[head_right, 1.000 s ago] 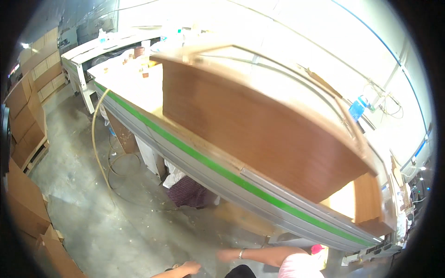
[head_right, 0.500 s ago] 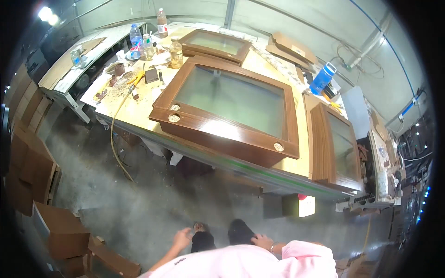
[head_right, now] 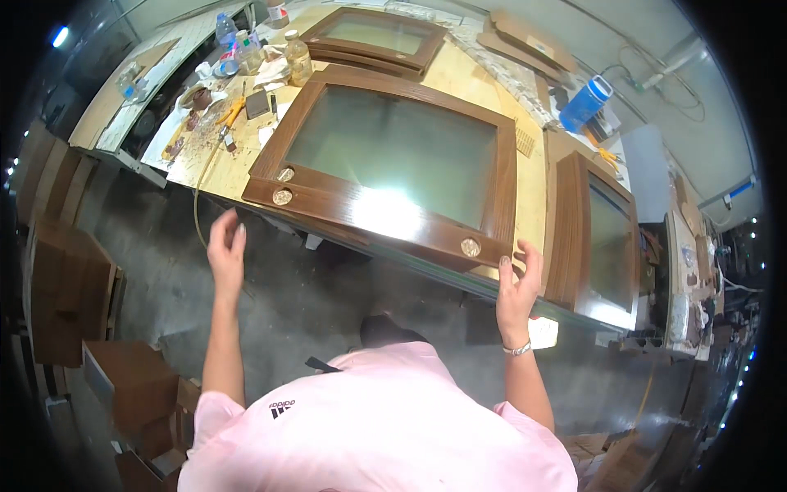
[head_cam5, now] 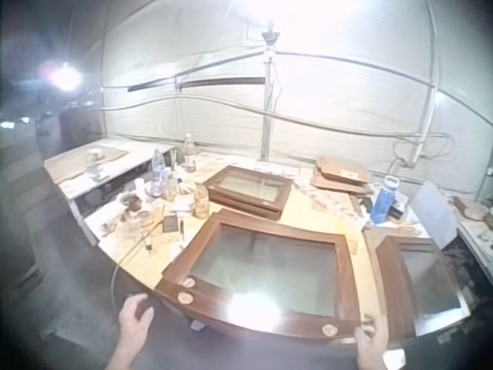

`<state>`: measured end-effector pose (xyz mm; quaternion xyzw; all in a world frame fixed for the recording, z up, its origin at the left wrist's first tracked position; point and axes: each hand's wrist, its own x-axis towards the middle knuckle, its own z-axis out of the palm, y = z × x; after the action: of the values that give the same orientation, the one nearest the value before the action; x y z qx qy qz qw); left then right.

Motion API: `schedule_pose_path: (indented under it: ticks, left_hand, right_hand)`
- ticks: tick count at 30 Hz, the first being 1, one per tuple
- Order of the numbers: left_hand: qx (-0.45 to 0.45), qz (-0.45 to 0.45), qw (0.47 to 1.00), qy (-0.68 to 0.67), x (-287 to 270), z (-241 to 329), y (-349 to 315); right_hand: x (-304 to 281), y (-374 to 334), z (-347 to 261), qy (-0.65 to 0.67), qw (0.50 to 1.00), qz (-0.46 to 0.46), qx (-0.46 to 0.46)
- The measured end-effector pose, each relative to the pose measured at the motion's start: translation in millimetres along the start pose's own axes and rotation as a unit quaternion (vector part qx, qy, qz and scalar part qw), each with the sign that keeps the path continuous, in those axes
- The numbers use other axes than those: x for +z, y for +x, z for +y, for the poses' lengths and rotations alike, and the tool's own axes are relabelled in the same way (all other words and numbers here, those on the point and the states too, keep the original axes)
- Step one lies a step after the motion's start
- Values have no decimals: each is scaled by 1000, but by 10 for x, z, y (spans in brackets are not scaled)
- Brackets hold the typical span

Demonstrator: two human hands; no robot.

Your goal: The person retrieves a white cloth from a cardboard box stored under a workbench, uses it to wipe and clean the glass pane of a wooden cabinet door, and then applies a liquid substance from a small jar to a sponge to rub onto the wooden frame.

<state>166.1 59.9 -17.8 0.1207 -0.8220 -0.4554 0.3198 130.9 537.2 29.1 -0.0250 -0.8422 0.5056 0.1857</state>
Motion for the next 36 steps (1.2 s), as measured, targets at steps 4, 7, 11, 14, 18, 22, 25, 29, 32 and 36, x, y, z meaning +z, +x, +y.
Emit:
schedule_pose_path:
  ticks: [4,7,11,14,18,22,25,29,32,36]
  left_hand:
    - [-81,-99,978,165,268,510,683]
    - [-110,-170,955,215,341,573,894]
    - [-172,-226,958,29,264,327,1045]
    - [-171,-201,959,106,224,360,1013]
    - [-197,-211,927,240,263,794,1192]
    - [-171,-243,903,310,336,860,1358]
    - [-166,-256,897,321,432,950,1379]
    - [-132,-268,889,347,522,1052,1351]
    - [-89,-286,852,429,590,1127,1437]
    - [-29,-318,807,498,667,1155,1582]
  right_hand:
    - [98,459,123,-88,993,-29,-70]
    - [155,602,50,-95,994,-54,-17]
    - [173,661,-48,-137,986,-91,-22]
    - [179,668,-97,-130,986,-103,-5]
    - [180,725,-135,-115,987,-113,9]
    - [172,800,-101,-108,987,-119,27]
    - [169,831,-100,-86,990,-110,32]
    - [180,947,-101,-74,992,-102,27]
    - [203,992,-104,-91,991,-99,26]
    - [233,982,-123,-99,991,-88,27]
